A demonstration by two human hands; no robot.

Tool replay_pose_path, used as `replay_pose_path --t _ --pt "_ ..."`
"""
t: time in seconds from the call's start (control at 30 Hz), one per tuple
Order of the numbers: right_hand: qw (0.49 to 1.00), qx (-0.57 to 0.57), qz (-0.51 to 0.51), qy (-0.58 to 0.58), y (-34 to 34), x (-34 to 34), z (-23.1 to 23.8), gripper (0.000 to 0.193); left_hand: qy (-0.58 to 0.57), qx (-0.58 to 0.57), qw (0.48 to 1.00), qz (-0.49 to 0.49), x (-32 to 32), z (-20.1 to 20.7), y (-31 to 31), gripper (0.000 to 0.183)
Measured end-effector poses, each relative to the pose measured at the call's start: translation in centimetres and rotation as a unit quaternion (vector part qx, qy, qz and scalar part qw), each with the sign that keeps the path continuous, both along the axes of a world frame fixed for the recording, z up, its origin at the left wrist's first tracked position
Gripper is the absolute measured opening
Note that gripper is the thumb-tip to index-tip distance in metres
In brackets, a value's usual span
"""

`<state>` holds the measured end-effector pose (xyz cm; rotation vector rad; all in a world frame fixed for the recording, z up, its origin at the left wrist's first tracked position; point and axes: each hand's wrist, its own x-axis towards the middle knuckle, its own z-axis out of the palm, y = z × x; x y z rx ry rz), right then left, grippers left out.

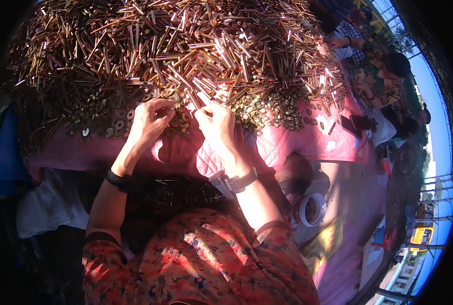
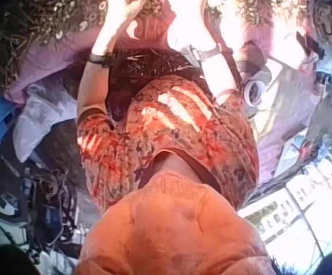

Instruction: Manually assembling small metallic and wooden components, sliding washers onto a stick.

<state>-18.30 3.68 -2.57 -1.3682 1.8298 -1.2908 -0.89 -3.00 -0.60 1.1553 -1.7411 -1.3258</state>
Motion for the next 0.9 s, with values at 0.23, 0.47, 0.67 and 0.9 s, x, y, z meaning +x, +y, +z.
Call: replay_pose_path --t 0.23,0.47,0.67,0.9 --pt "0.970 0.037 0.050 -0.235 2.1 0.7 3.7 0.022 -0.207 -0.452 0.868 -0.003 0.0 -0.5 -0.2 0.018" --pt "0.944 -0.027 0.014 0.330 2.2 -3.5 0.3 0.020 0.174 0.170 0.969 0.051 1.5 0.0 -0.1 0.022" --pt "0.943 0.005 -0.052 0.330 1.5 -3.2 -0.1 0.022 0.228 0.266 0.934 0.076 1.9 0.5 0.6 0.022" --pt "0.915 0.014 -0.034 0.402 1.7 -4.0 -1.0 0.023 0.180 0.266 0.944 0.082 2.0 1.1 1.0 0.021"
